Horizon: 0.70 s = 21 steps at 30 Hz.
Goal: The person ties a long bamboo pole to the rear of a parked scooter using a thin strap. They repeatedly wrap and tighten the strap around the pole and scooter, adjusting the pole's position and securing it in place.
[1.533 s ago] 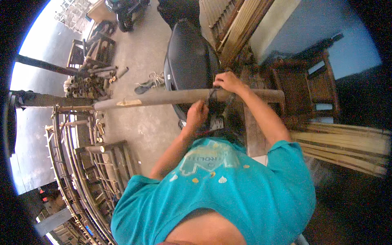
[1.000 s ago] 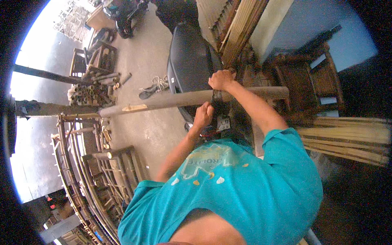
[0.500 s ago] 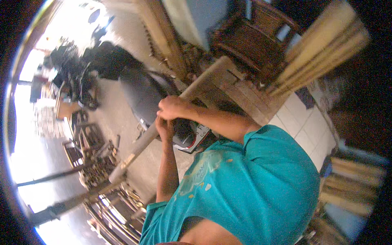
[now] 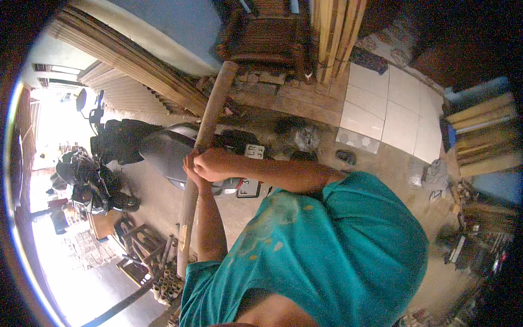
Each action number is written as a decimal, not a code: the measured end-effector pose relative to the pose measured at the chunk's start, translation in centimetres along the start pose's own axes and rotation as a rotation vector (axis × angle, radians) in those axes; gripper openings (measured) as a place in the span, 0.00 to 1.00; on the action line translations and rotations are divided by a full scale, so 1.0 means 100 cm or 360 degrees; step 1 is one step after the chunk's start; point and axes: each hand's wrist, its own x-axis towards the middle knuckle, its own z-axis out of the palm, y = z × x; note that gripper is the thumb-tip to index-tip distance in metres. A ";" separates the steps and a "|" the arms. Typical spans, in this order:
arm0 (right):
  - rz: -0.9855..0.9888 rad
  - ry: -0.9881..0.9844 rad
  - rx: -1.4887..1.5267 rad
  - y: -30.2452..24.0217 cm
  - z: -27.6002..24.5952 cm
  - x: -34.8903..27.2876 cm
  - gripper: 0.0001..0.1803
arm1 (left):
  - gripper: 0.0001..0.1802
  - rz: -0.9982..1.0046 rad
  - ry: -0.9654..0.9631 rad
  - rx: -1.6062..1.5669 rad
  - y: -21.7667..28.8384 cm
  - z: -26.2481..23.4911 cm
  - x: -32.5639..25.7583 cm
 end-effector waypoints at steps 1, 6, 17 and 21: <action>-0.0031 0.0000 0.0191 -0.002 -0.003 -0.020 0.11 | 0.10 -0.0068 -0.0033 -0.0020 -0.008 0.003 0.000; 0.0215 0.0375 0.0068 0.046 0.013 -0.144 0.18 | 0.10 -0.0062 0.0103 -0.0051 -0.022 -0.001 -0.007; 0.1041 0.0249 -0.0307 0.122 -0.008 -0.329 0.15 | 0.13 -0.0190 0.0201 -0.0026 0.017 -0.006 -0.011; 0.1200 0.0251 -0.0241 0.141 -0.039 -0.303 0.16 | 0.12 -0.0187 0.0309 -0.0015 0.032 -0.001 -0.007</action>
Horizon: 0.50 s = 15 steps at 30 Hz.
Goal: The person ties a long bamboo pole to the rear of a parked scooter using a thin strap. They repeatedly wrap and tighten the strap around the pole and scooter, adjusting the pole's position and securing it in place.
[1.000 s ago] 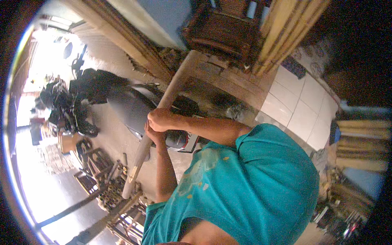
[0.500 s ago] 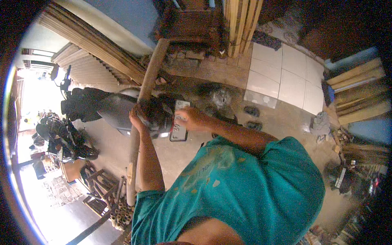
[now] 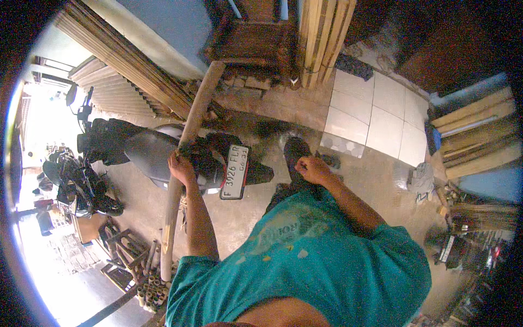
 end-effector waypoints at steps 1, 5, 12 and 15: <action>0.0012 0.0027 -0.0006 -0.007 -0.011 0.015 0.16 | 0.12 -0.0015 0.0032 0.0023 -0.007 0.004 -0.002; 0.0031 0.0110 0.0048 0.002 -0.055 0.094 0.15 | 0.11 -0.0109 0.0173 0.0052 0.007 0.029 0.004; 0.0206 -0.0152 0.0181 0.142 -0.038 0.369 0.17 | 0.18 -0.0741 0.0340 0.0316 -0.005 0.056 -0.012; 0.0216 -0.0075 0.0270 0.245 0.035 0.520 0.17 | 0.17 -0.0772 0.0401 0.0514 -0.015 0.081 -0.009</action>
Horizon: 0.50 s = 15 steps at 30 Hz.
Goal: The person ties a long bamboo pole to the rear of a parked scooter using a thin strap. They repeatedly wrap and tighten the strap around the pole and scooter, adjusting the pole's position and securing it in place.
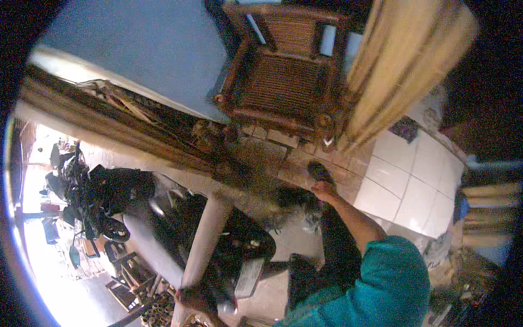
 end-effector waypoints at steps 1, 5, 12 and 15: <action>-0.0028 -0.0163 0.0167 0.043 0.028 0.061 0.18 | 0.17 0.0013 0.0033 0.0102 0.000 0.009 0.003; -0.0028 -0.0239 -0.0329 0.133 0.109 0.263 0.23 | 0.17 -0.0009 0.0099 0.0357 0.014 0.063 0.010; 0.0292 0.0125 -0.0418 0.159 0.197 0.476 0.27 | 0.16 -0.0014 0.0147 0.0596 0.039 0.139 0.024; 0.0421 0.0250 -0.0326 0.167 0.211 0.517 0.23 | 0.16 -0.0006 0.0132 0.0646 0.044 0.157 0.030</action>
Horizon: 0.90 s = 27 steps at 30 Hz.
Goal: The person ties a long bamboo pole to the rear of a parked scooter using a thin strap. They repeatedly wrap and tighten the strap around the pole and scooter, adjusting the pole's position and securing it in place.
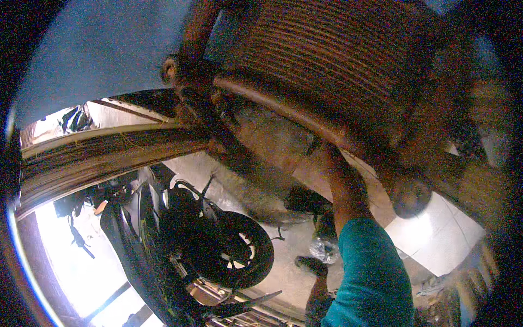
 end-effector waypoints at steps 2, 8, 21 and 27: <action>0.0046 0.0029 0.0083 -0.003 0.009 -0.002 0.21 | 0.16 -0.0008 -0.0009 0.0029 0.004 -0.006 0.001; -0.0123 -0.0087 0.0768 -0.014 0.002 -0.127 0.15 | 0.16 -0.0030 -0.0033 0.0035 -0.011 -0.026 0.008; -0.0006 -0.1037 0.1482 -0.091 -0.294 -0.486 0.18 | 0.16 -0.0053 0.0123 -0.0374 -0.135 -0.153 -0.045; -0.0818 -0.1164 0.1296 -0.126 -0.468 -0.633 0.26 | 0.10 0.0135 0.0241 -0.0348 -0.047 -0.253 -0.018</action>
